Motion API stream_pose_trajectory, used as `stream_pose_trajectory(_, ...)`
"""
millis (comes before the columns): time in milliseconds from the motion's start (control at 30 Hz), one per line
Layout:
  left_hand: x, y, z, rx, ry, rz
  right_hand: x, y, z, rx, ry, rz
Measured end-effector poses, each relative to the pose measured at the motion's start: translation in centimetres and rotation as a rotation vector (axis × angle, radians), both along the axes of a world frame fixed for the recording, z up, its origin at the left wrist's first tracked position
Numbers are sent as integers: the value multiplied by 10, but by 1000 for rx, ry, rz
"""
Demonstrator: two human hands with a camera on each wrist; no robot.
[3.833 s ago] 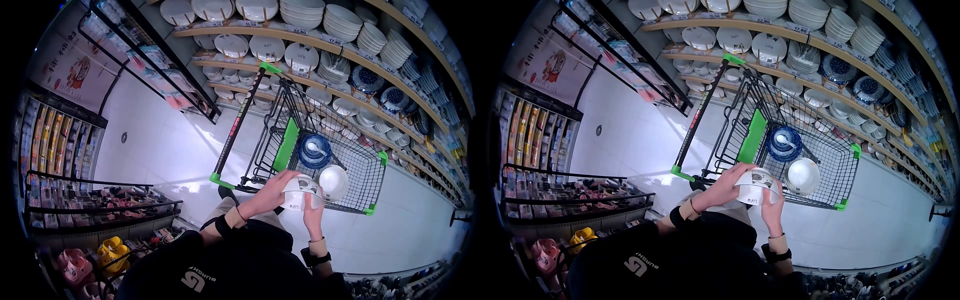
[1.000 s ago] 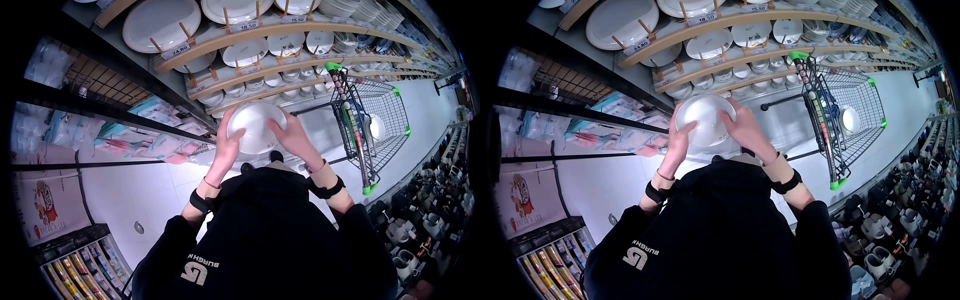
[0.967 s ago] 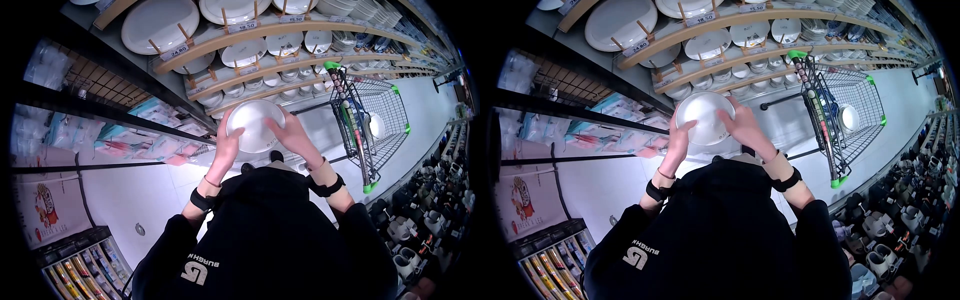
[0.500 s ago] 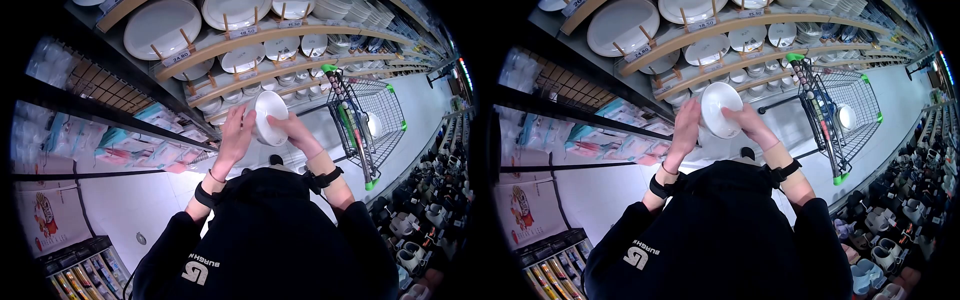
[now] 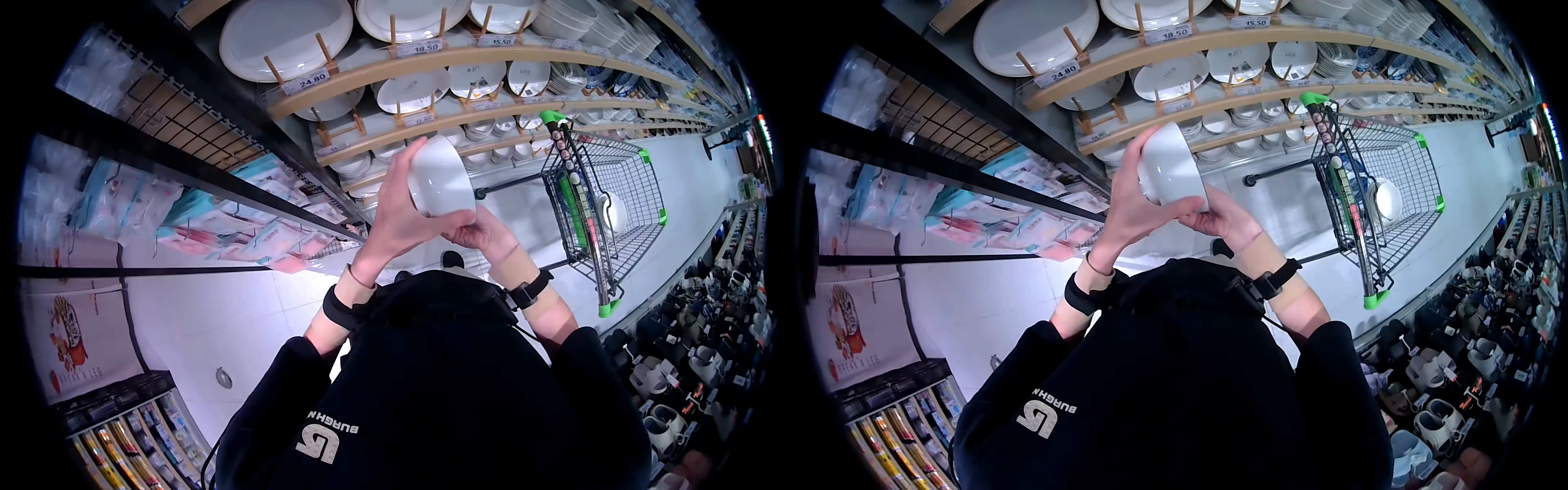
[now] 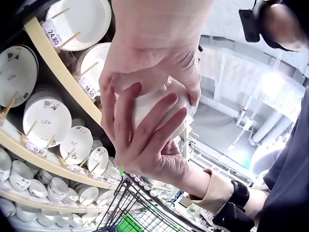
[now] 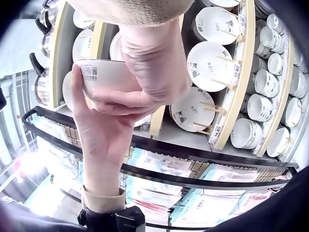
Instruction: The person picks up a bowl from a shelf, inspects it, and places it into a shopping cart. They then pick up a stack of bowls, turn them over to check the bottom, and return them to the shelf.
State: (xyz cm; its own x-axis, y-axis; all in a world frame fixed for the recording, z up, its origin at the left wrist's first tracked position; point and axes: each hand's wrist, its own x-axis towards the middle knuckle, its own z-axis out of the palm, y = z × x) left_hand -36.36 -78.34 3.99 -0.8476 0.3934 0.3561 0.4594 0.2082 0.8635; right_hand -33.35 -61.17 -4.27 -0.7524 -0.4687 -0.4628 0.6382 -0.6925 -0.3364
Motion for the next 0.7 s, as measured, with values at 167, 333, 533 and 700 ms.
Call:
stream_pose_trajectory(167, -8, -5, -12, 73, -325, 13, -2, -14, 9, -184, -184, -15)
stream_pose_trajectory(333, -11, -9, -12, 110, -402, -19, -2, -22, 8, -154, -199, -42)
stream_pose_trajectory(533, -7, -17, -21, 178, -349, -53, 7, -25, 6, 306, 177, -40)
stream_pose_trajectory(700, 2, -35, -48, 72, -590, 27, 7, -24, -43, 855, 260, -38)
